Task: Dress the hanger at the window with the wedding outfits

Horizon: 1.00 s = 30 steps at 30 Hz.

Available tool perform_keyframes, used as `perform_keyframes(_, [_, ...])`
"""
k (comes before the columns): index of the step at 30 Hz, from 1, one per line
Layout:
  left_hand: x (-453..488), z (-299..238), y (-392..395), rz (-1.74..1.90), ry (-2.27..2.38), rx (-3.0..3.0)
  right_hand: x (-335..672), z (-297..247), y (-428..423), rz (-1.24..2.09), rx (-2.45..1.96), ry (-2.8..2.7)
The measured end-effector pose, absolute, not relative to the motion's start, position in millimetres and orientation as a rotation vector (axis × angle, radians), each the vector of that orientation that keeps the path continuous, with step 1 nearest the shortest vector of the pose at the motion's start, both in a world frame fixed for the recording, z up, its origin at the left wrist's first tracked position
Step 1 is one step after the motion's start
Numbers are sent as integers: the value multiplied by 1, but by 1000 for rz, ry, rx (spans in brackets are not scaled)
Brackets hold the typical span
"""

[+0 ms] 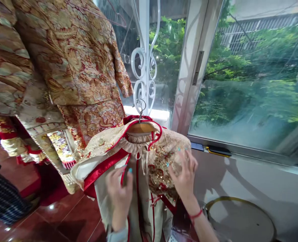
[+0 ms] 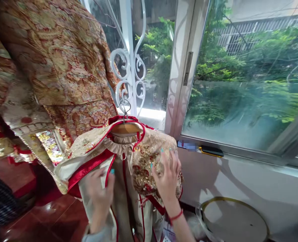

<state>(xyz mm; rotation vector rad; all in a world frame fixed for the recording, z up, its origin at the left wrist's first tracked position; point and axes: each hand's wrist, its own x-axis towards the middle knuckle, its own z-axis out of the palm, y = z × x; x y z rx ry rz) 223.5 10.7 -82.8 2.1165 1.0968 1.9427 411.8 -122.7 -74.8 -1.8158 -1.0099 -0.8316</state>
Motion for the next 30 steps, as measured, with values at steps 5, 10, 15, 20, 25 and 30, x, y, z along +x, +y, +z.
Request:
perform_keyframes(5, [142,-83,58,1880,1693,2143,379,-141,-128,-791,-2081,-890])
perform_keyframes(10, [109,-90,71,1365,1268,2397,385,-158,-138,-820,-2072,-1029])
perform_keyframes(15, [105,-90,52,1305,1207,2456,374,-202,-162,-1076,-1862,-1095])
perform_keyframes(20, [101,-84,38,1398,1116,2525,379,-215,-153,-1029,-1889,-1176])
perform_keyframes(25, [79,-72,55,1822,1472,2286,403,-200,-137,-991,-2108,-1134])
perform_keyframes(30, [67,-71,74,1355,1279,2088,425,-195,-136,-682,-2166,-1277])
